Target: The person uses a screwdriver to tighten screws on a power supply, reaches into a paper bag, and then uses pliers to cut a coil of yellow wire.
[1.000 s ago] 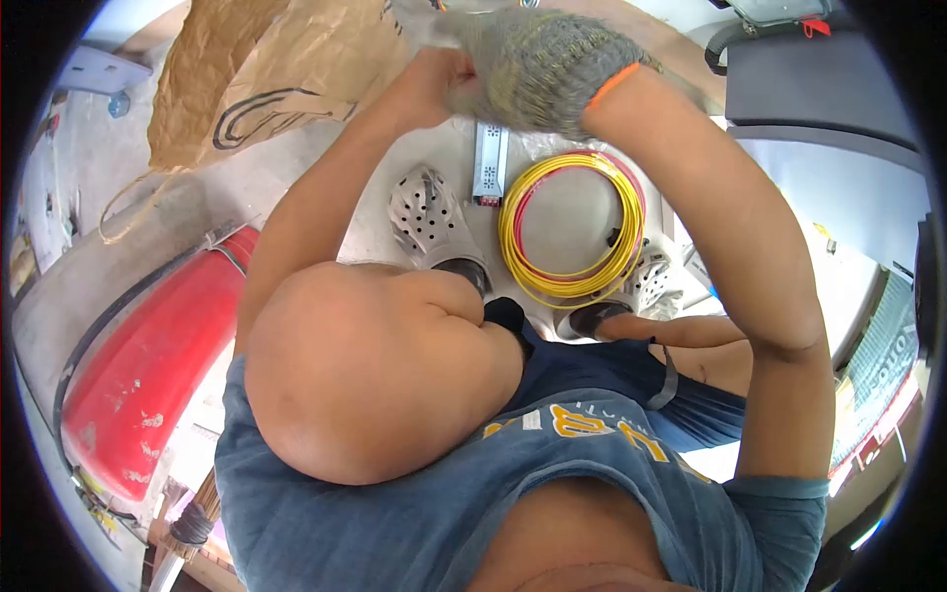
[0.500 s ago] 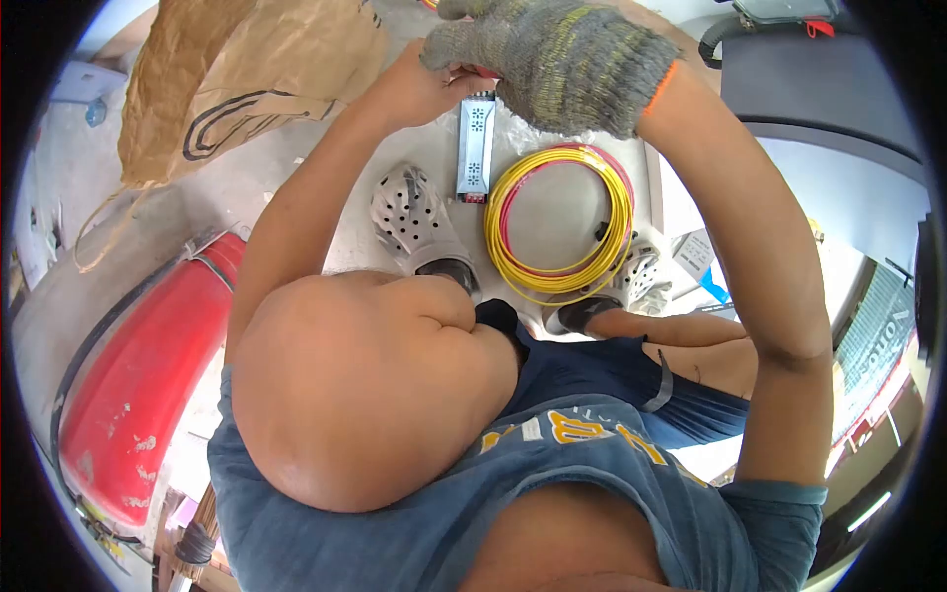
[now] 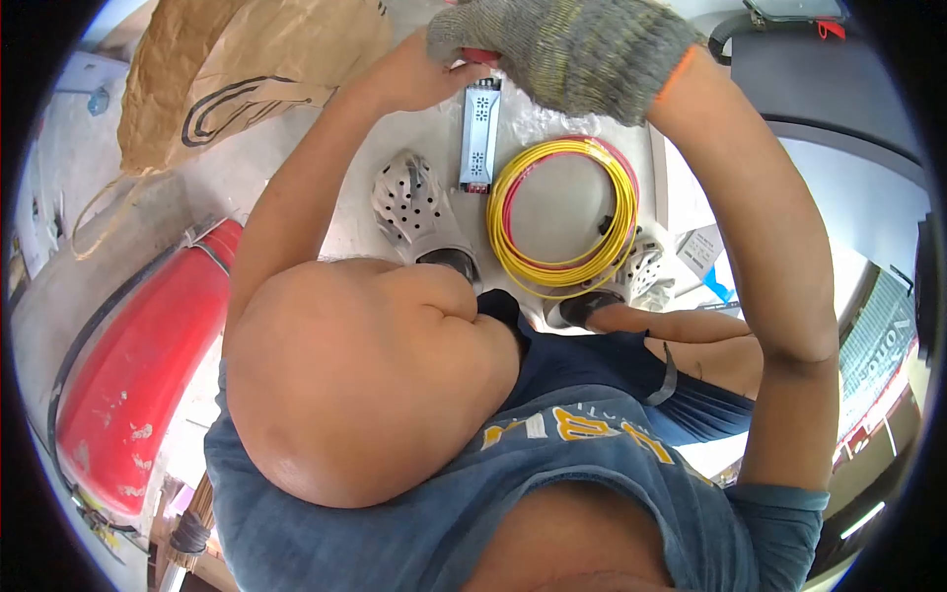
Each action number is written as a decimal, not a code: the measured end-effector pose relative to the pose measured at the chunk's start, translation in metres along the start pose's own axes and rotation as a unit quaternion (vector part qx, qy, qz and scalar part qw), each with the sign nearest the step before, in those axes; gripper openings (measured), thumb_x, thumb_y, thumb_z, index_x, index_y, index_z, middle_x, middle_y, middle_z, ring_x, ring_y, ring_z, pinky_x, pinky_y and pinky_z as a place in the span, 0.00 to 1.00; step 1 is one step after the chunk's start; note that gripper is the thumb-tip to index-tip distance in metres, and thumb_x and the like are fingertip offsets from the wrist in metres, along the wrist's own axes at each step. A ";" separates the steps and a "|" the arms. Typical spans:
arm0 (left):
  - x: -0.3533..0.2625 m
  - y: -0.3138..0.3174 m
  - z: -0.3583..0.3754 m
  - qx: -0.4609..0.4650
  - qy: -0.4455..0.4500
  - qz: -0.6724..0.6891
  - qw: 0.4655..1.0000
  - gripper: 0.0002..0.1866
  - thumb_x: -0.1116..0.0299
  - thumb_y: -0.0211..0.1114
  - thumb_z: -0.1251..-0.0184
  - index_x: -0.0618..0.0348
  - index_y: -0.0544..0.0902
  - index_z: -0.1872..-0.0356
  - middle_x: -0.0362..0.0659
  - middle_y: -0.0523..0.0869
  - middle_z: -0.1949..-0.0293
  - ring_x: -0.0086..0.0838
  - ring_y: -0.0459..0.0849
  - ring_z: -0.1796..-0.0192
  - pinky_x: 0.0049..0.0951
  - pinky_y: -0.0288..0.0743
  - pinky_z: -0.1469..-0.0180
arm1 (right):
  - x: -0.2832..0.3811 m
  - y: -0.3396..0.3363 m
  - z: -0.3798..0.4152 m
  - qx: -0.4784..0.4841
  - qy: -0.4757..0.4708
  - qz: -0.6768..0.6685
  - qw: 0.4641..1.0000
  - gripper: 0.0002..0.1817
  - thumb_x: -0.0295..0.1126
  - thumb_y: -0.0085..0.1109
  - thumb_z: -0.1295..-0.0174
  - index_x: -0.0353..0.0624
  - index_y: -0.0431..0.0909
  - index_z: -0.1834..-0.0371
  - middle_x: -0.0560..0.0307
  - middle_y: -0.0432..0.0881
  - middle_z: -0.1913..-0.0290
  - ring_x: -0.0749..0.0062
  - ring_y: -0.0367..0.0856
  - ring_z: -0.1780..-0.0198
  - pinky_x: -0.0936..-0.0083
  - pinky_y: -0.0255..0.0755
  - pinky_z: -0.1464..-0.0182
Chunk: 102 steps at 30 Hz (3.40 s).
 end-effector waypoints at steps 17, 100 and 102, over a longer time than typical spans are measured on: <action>-0.001 0.002 -0.011 0.078 0.020 -0.067 0.994 0.19 0.69 0.70 0.35 0.61 0.81 0.44 0.43 0.90 0.53 0.28 0.86 0.54 0.29 0.78 0.45 | -0.023 0.021 -0.014 0.101 0.174 0.051 0.978 0.24 0.49 0.49 0.29 0.40 0.86 0.56 0.36 0.87 0.62 0.45 0.88 0.57 0.56 0.79 0.53; -0.026 -0.006 0.008 0.000 -0.038 -0.059 0.998 0.25 0.66 0.74 0.42 0.61 0.81 0.42 0.49 0.89 0.54 0.40 0.87 0.53 0.36 0.78 0.47 | -0.021 0.032 0.008 -0.082 0.020 -0.049 0.995 0.26 0.56 0.52 0.33 0.43 0.82 0.52 0.42 0.87 0.58 0.47 0.86 0.53 0.55 0.79 0.50; -0.015 -0.008 0.006 -0.029 0.018 -0.091 0.995 0.25 0.65 0.73 0.41 0.60 0.81 0.41 0.49 0.89 0.52 0.39 0.87 0.53 0.36 0.78 0.45 | -0.036 0.037 0.004 -0.061 0.152 0.003 0.987 0.24 0.55 0.61 0.35 0.45 0.81 0.50 0.42 0.86 0.60 0.46 0.85 0.57 0.57 0.77 0.51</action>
Point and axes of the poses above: each hand's wrist, its own z-axis away from the middle knuckle, its own y-axis out of the palm, x = y × z, the point moved 8 cm from there along -z, towards the middle knuckle
